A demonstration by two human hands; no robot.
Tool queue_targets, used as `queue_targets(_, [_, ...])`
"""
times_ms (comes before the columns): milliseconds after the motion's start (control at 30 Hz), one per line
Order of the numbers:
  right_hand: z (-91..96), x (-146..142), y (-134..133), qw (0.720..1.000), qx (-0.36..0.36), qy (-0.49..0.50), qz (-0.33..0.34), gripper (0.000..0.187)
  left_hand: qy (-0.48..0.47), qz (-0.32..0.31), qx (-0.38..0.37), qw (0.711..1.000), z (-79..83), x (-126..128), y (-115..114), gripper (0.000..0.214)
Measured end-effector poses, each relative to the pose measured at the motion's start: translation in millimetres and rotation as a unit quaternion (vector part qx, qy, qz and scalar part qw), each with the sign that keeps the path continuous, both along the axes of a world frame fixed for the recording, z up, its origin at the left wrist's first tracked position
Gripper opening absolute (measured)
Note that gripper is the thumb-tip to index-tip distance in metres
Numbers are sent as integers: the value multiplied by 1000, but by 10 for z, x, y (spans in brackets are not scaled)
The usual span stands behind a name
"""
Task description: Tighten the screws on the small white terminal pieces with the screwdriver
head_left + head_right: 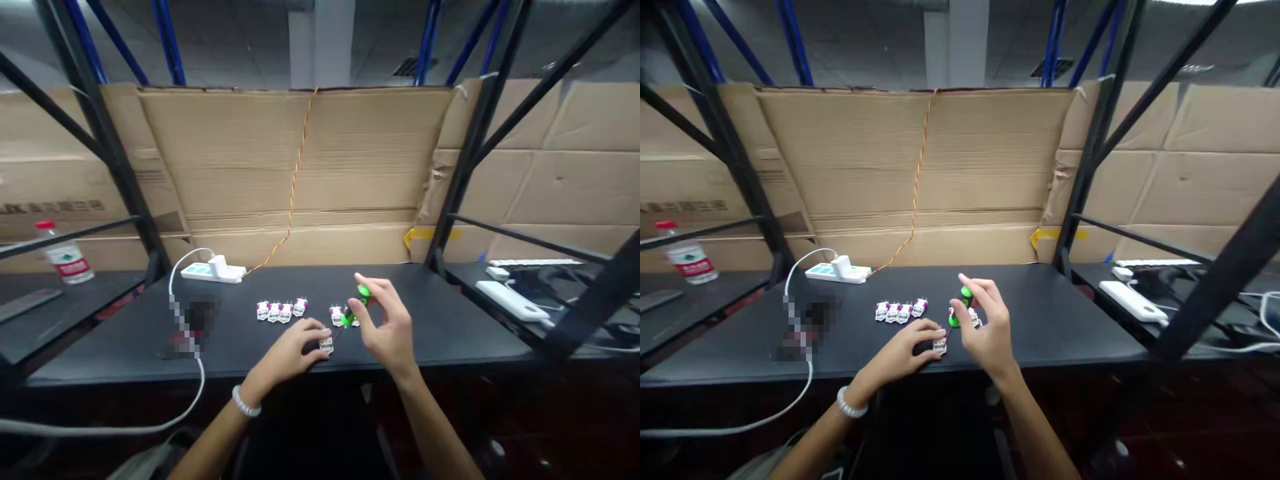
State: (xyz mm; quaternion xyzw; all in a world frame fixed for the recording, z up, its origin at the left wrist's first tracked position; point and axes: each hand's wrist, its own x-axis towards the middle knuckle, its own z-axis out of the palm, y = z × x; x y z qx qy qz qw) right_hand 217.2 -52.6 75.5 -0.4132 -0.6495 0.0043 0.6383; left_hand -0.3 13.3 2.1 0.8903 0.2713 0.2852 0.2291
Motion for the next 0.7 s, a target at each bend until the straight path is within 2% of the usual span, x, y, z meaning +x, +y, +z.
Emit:
queue_targets(133, [-24, 3, 11, 997, -26, 0, 77, 47, -5, -2, 3, 1000, -7, 4, 1, 36])
queue_targets(267, [-13, -11, 27, 1000, 9, -30, 5, 38, 3, 3, -6, 1000, -17, 6, 4, 36])
queue_targets(333, [-13, -25, 38, 999, 9, -28, -20, 40, 4, 4, -7, 1000, -20, 7, 6, 38])
queue_targets(533, [-35, -28, 45, 997, -39, -14, 70, 50, -1, 3, 2, 1000, -17, 3, 6, 35])
queue_targets(700, [-18, -28, 57, 1000, -8, -25, -16, 39, 2, 4, 6, 1000, -10, 0, 1, 35])
